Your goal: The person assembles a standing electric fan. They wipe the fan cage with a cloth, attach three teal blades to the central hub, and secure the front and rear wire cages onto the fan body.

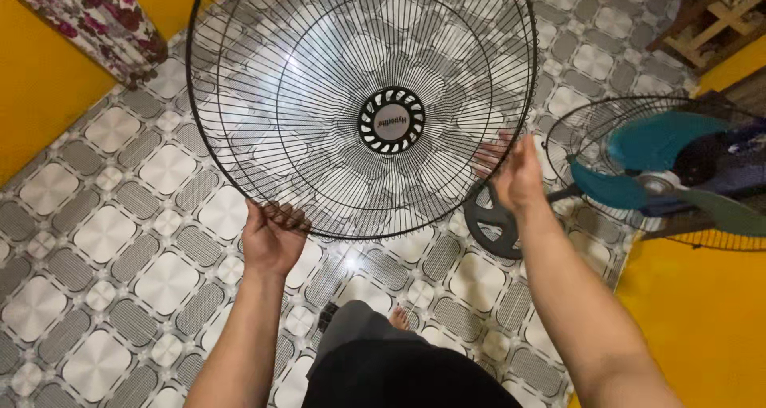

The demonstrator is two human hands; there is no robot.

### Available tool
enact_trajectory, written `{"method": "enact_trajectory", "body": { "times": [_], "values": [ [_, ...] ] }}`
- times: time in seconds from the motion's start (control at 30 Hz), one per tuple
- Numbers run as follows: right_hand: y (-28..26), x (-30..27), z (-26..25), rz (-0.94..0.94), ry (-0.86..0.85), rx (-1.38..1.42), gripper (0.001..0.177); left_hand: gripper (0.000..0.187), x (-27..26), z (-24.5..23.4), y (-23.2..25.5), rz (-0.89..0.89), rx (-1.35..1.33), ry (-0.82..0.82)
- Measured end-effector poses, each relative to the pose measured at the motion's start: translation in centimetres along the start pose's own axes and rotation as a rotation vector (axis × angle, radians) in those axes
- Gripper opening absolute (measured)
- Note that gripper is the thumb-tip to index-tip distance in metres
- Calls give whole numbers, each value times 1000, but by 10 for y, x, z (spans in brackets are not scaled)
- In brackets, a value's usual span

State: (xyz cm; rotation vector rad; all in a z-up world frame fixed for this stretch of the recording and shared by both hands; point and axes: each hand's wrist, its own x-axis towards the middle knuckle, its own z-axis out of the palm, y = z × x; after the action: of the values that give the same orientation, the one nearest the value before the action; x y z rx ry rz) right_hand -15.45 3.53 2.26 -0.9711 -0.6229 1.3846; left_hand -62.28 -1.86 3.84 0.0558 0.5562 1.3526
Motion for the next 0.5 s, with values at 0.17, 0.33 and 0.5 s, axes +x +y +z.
{"method": "enact_trajectory", "body": {
  "times": [0.17,0.33,0.5],
  "values": [
    [-35,-19,3,-83,48,30,54,57,-5,0,1,-26,12,45],
    [-53,-43,-10,-127,299,145,50,53,16,-14,-10,-96,-31,-3],
    [-101,-95,-6,-349,368,29,48,51,66,-9,-5,11,508,211]
  ]
}}
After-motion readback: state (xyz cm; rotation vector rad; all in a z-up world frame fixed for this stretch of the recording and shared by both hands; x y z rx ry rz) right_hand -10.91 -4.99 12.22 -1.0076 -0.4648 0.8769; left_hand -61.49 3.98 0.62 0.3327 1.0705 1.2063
